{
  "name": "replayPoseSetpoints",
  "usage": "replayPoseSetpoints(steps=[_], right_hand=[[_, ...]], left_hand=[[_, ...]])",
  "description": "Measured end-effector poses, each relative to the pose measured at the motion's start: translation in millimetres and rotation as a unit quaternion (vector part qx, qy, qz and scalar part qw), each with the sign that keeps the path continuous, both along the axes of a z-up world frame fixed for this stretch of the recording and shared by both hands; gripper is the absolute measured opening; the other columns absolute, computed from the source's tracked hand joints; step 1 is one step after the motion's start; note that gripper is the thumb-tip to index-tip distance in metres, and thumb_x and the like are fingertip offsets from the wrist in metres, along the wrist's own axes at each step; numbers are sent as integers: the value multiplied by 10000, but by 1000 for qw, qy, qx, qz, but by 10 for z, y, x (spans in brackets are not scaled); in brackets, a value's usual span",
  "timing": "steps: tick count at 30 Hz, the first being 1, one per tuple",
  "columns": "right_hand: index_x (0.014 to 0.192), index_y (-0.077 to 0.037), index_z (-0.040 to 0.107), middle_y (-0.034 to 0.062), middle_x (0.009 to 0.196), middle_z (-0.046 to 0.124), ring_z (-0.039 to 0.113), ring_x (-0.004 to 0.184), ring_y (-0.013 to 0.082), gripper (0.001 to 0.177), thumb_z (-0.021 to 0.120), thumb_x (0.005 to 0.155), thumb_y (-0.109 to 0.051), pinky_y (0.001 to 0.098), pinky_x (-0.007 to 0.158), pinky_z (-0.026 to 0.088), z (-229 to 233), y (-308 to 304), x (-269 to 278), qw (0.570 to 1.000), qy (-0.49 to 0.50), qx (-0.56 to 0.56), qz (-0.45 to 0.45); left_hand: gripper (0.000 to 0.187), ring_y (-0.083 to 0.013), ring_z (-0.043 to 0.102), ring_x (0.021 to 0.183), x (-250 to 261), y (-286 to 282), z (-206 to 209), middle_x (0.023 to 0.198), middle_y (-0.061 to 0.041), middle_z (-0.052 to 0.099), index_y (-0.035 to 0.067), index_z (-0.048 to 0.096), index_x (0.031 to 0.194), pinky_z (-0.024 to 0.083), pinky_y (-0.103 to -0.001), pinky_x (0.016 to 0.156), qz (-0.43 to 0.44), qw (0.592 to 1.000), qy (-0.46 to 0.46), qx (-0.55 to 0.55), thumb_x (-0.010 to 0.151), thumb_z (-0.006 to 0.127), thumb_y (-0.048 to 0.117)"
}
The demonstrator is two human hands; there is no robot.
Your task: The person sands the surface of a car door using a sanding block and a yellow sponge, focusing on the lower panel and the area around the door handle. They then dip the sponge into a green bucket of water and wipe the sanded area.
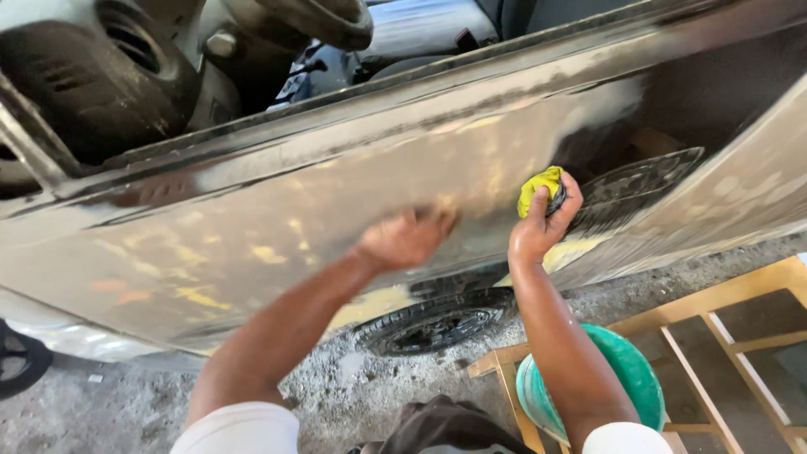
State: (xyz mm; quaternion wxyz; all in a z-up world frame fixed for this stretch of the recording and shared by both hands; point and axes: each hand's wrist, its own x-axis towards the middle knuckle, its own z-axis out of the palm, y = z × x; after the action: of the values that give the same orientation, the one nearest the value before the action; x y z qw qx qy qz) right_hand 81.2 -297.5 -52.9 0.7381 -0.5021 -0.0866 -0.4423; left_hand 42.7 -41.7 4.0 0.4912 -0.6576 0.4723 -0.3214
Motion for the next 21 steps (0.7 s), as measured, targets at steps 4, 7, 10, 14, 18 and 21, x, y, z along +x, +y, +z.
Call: replayPoseSetpoints(steps=[4,7,10,14,18,21], right_hand=[[1413,-31,483,69,1338,518,514,1176,175,336,595,1096,-41,324,1079,460,42,56,-6,999,1,-10,-37],[1408,-24,458,83,1338,494,503,1191,190,368,632,1086,-60,350,1102,452,195,-36,108,999,-28,-8,-39],[1399,-17,442,97,1350,478,498,1235,205,370,664,1112,-92,367,1141,446,478,-152,297,993,-60,-57,-86],[1359,-18,477,103,1294,519,512,1156,199,335,687,1142,-162,347,1064,474,764,36,355,989,-55,-70,-121],[1351,-19,505,118,1283,548,549,1152,220,335,678,1140,-214,366,1058,491,800,561,63,978,-42,-131,-160],[1334,-18,531,133,1263,586,580,1167,279,343,685,1119,-237,420,1033,507,889,699,-35,936,-95,-285,-183]], left_hand=[[414,-210,515,1235,-130,83,1061,1508,-105,508,74,633,1421,480,-321,793,-58,912,-43,-404,1019,664,166],[429,-234,537,1281,-318,317,575,1508,-85,523,102,649,1333,508,-356,806,-26,939,44,-340,917,676,204],[445,-262,535,1281,-483,614,99,1499,-95,526,90,656,1284,537,-394,862,-13,983,81,-163,857,697,210],[523,-243,516,1311,-483,981,541,1522,-116,531,88,695,1412,477,-368,809,-12,957,44,-287,907,730,223],[380,-208,509,1313,-677,1097,968,1552,-42,506,187,660,1384,463,-416,865,10,873,10,-487,1016,715,267],[421,-231,542,1284,-900,1410,477,1532,-78,517,157,670,1337,474,-392,873,17,922,27,-386,919,641,200]])
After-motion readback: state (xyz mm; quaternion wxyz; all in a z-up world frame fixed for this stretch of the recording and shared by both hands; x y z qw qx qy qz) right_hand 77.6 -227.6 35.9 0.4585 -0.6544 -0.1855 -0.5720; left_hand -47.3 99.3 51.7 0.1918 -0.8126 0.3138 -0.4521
